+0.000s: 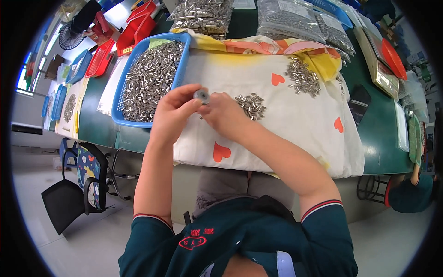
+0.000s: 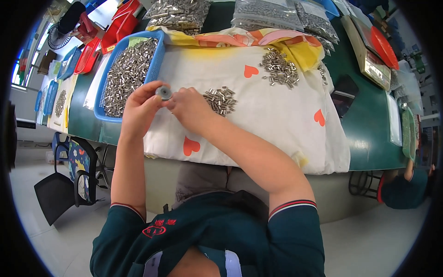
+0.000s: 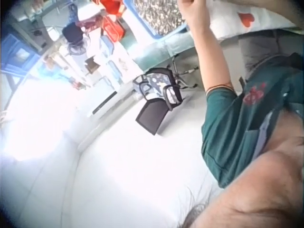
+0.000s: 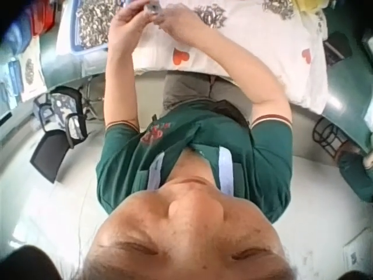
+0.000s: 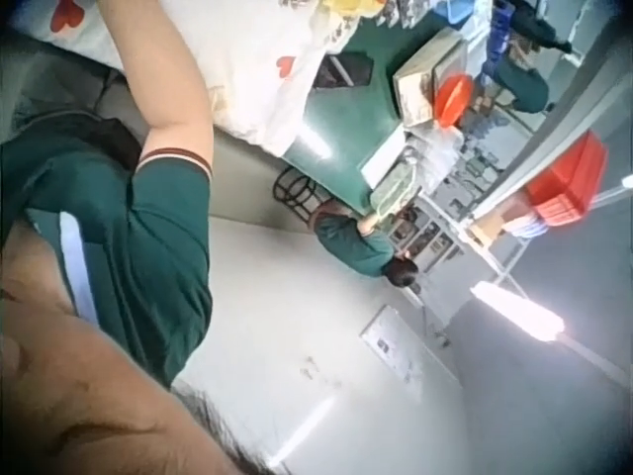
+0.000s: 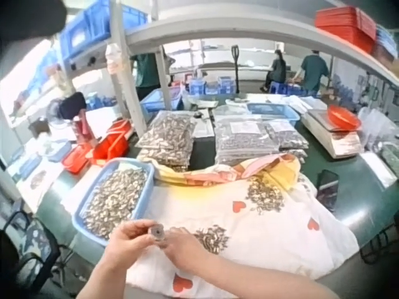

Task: Sorting and inspecting small metal hardware components at a workbench.

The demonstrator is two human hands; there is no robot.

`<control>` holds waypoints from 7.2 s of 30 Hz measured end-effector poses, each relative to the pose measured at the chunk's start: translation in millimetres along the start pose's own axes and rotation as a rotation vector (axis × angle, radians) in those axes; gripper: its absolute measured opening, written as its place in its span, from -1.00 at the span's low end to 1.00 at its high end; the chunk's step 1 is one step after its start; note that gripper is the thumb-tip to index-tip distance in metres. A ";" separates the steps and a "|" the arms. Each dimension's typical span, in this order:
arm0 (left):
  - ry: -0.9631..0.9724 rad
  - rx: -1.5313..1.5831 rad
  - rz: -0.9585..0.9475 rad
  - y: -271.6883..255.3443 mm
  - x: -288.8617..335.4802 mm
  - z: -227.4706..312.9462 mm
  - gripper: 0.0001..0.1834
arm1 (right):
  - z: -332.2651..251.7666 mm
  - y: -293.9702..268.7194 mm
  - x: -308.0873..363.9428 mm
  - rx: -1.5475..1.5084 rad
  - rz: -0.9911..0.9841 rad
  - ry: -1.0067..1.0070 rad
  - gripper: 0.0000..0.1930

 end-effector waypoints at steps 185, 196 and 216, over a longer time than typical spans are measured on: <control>-0.266 0.008 -0.438 99.5 -65.5 -76.4 -0.69 | 103.6 -106.9 35.8 -0.315 0.259 0.743 -0.93; -0.148 -0.127 -0.404 100.6 -63.8 -71.6 -0.69 | 83.1 -111.6 27.7 0.078 0.289 0.444 -0.93; -0.183 -0.181 -0.432 101.5 -62.2 -71.7 -0.73 | 152.0 -141.0 61.8 0.362 0.076 0.849 -0.93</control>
Point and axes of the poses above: each hand's wrist, its own x-axis away from the middle knuckle, its own y-axis out of the palm, z = x × y, the point moved 7 cm from there along -x, towards the middle knuckle, and after that the axes turned 14 degrees about z, right-handed, at the moved point
